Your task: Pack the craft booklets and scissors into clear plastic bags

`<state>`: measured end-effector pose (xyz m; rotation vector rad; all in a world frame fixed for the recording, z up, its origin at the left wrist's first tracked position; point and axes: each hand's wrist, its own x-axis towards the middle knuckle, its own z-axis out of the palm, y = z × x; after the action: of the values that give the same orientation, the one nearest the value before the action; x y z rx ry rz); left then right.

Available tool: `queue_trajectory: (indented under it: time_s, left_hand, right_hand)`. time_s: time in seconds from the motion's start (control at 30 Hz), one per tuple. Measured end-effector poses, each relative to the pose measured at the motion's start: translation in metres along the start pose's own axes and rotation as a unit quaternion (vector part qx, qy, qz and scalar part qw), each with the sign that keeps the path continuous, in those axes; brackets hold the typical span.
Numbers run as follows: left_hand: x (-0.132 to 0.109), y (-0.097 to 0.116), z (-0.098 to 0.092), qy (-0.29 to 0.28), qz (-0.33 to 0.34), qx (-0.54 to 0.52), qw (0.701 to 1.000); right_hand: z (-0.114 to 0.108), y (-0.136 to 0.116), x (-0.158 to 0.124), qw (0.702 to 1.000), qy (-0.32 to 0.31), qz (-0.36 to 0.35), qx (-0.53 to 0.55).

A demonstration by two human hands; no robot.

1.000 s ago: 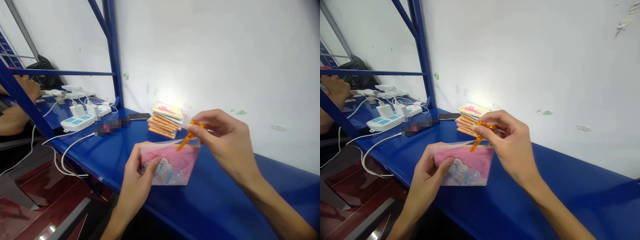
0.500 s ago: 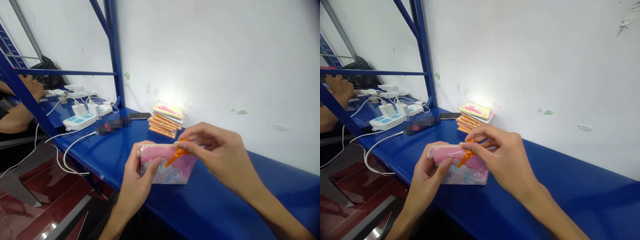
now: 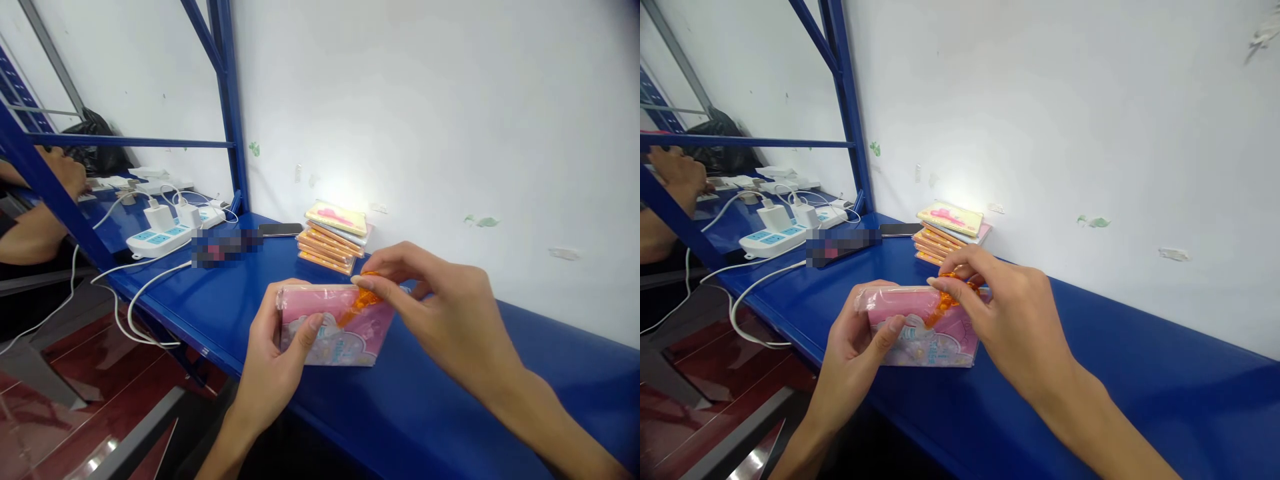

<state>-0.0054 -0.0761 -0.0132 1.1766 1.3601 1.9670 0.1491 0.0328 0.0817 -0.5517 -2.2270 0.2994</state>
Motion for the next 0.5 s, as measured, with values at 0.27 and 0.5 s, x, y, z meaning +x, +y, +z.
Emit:
queue_trajectory:
  time_s: [0.27, 0.5]
  left_hand:
    - [-0.0013, -0.0006, -0.0002, -0.003, -0.004, 0.002, 1.000]
    - [-0.0012, -0.0027, -0.0008, -0.001, 0.015, 0.022, 1.000]
  right_hand:
    - [-0.0009, 0.0023, -0.0052, 0.990, -0.043, -0.049, -0.128]
    - [0.0032, 0.0023, -0.0056, 0.984, -0.029, -0.062, -0.162]
